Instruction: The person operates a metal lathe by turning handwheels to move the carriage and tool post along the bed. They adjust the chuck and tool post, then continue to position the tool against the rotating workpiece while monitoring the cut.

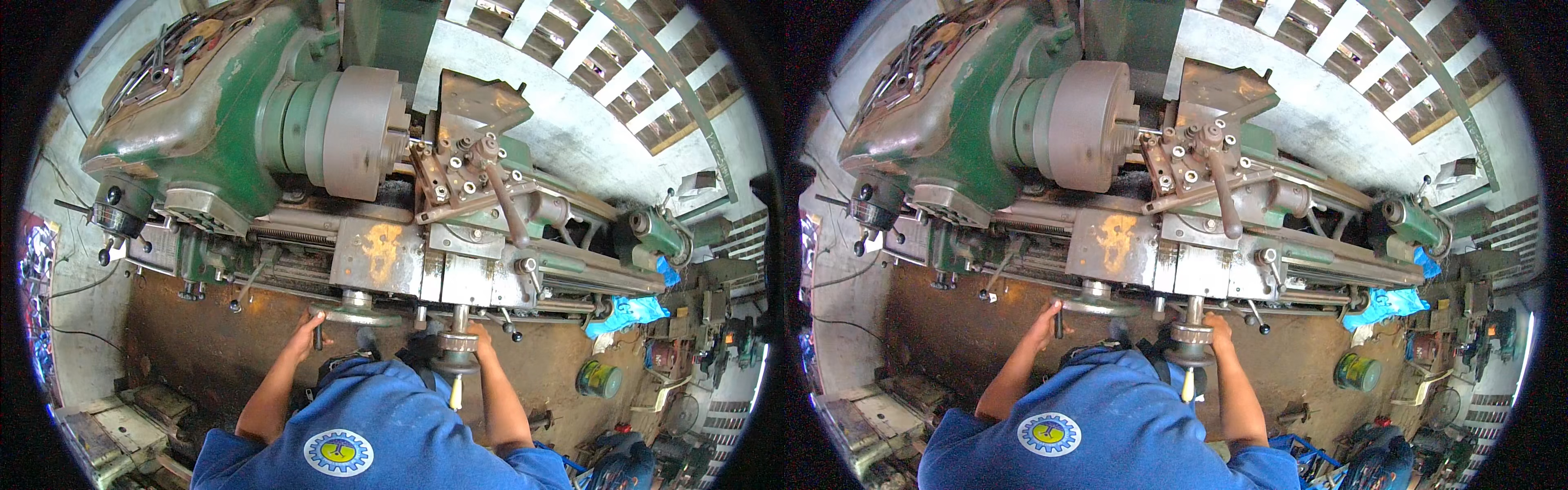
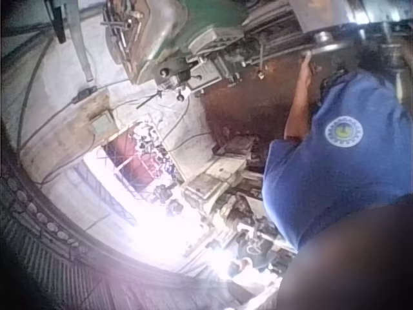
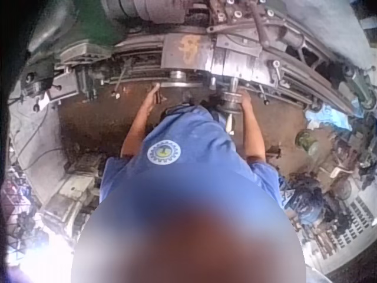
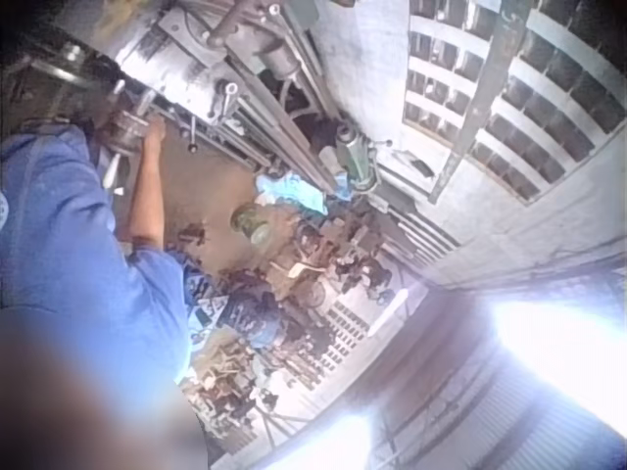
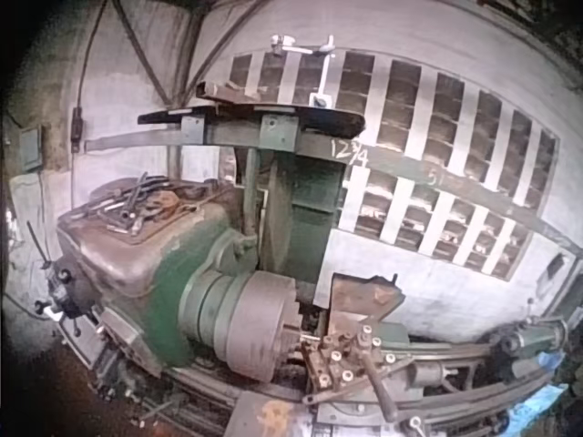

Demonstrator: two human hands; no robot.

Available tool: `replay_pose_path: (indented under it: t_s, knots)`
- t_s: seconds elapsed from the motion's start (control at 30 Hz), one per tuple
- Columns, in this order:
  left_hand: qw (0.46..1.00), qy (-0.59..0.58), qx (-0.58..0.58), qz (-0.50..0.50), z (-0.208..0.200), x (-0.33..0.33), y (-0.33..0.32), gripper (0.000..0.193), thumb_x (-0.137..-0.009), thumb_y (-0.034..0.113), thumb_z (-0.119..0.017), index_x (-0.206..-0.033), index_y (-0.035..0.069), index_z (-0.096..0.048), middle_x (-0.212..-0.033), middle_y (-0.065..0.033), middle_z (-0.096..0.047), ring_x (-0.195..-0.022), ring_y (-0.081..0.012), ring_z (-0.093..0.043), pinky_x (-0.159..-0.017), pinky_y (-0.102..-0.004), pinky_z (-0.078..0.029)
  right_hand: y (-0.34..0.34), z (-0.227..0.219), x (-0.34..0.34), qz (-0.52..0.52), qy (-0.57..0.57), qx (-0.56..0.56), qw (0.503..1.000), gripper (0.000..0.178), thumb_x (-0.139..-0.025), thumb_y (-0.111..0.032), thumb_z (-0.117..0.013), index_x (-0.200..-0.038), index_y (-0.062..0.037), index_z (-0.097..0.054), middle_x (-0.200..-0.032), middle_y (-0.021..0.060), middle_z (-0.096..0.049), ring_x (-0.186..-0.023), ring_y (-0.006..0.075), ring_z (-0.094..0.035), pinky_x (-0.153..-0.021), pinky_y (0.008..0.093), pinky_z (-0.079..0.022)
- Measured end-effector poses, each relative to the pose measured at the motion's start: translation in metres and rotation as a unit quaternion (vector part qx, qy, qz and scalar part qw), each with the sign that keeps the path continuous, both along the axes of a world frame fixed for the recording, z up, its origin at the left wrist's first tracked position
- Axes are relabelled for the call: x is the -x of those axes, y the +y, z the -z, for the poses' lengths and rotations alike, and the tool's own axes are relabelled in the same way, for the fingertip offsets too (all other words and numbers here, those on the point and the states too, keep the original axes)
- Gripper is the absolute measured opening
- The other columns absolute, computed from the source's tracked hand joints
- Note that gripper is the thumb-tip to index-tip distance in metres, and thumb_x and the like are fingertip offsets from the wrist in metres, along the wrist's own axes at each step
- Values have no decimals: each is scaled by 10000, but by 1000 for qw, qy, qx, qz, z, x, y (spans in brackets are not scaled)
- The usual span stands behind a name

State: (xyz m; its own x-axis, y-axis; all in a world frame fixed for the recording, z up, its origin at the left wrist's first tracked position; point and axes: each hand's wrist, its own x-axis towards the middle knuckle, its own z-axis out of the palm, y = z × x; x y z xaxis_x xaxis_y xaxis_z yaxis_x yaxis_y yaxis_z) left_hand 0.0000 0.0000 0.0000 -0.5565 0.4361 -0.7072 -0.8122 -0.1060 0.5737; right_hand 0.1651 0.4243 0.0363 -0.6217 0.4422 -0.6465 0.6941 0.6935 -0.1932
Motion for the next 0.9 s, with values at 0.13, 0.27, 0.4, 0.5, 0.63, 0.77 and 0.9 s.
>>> replay_pose_path:
  t_s: [0.13, 0.27, 0.4, 0.5, 0.63, 0.77, 0.9]
  knots:
    - [999, -9, 37, -6, -5, -1, -5, 585, -920, 403, -613, -1328, 108, -315, -1033, -86, -493, -646, -207, -585, -653, -442, -580, -4, 17, -6, 10, 50, -12, 999, 342, -907, -277, -423, -1057, -58, -639, -1108, 253, -640, -1069, 422, -604, -922, 513, -470]
    - [999, -8, 39, -3, -14, -1, 6, 441, -944, 383, -580, -1286, 148, -428, -958, -61, -516, -661, -186, -568, -636, -432, -582, 6, 16, -4, 14, -21, 1, 1000, 330, -906, -259, -446, -1097, -58, -627, -1130, 238, -635, -1076, 416, -601, -912, 506, -480]
    - [1000, 24, -15, 3, -35, 2, 8, 650, -894, 297, -679, -1403, 262, -277, -1099, -103, -495, -588, -213, -586, -581, -395, -573, 3, 16, -3, 31, -23, 4, 999, 328, -903, -246, -464, -1116, -50, -619, -1138, 236, -632, -1085, 409, -601, -907, 497, -491]
    - [1000, 6, -22, 10, -37, 8, 11, 590, -890, 275, -687, -1351, 295, -320, -1140, -110, -472, -587, -207, -576, -554, -375, -564, 7, 22, -4, 15, -19, -4, 1000, 329, -901, -244, -470, -1117, -45, -619, -1131, 247, -631, -1081, 411, -603, -908, 494, -494]
    - [998, 29, 10, 51, -26, 8, 7, 546, -907, 312, -647, -1341, 303, -315, -1151, -79, -455, -668, -189, -564, -575, -369, -570, 13, 38, -8, -32, -23, 9, 999, 340, -900, -256, -478, -1126, -42, -614, -1125, 254, -628, -1065, 419, -609, -906, 497, -496]
    - [997, 34, 10, 72, -16, 9, 1, 541, -909, 343, -634, -1343, 317, -312, -1132, -55, -465, -721, -182, -556, -589, -353, -562, 11, 35, -7, -42, -37, -3, 998, 341, -895, -260, -487, -1118, -36, -614, -1099, 259, -633, -1043, 424, -618, -897, 499, -500]
    - [997, 28, -6, 72, -11, 9, -3, 538, -917, 341, -627, -1349, 324, -308, -1098, -42, -486, -766, -183, -552, -599, -339, -538, 6, 14, -1, 12, -38, 8, 999, 322, -882, -237, -509, -1097, -23, -616, -1062, 273, -639, -1034, 423, -622, -884, 497, -507]
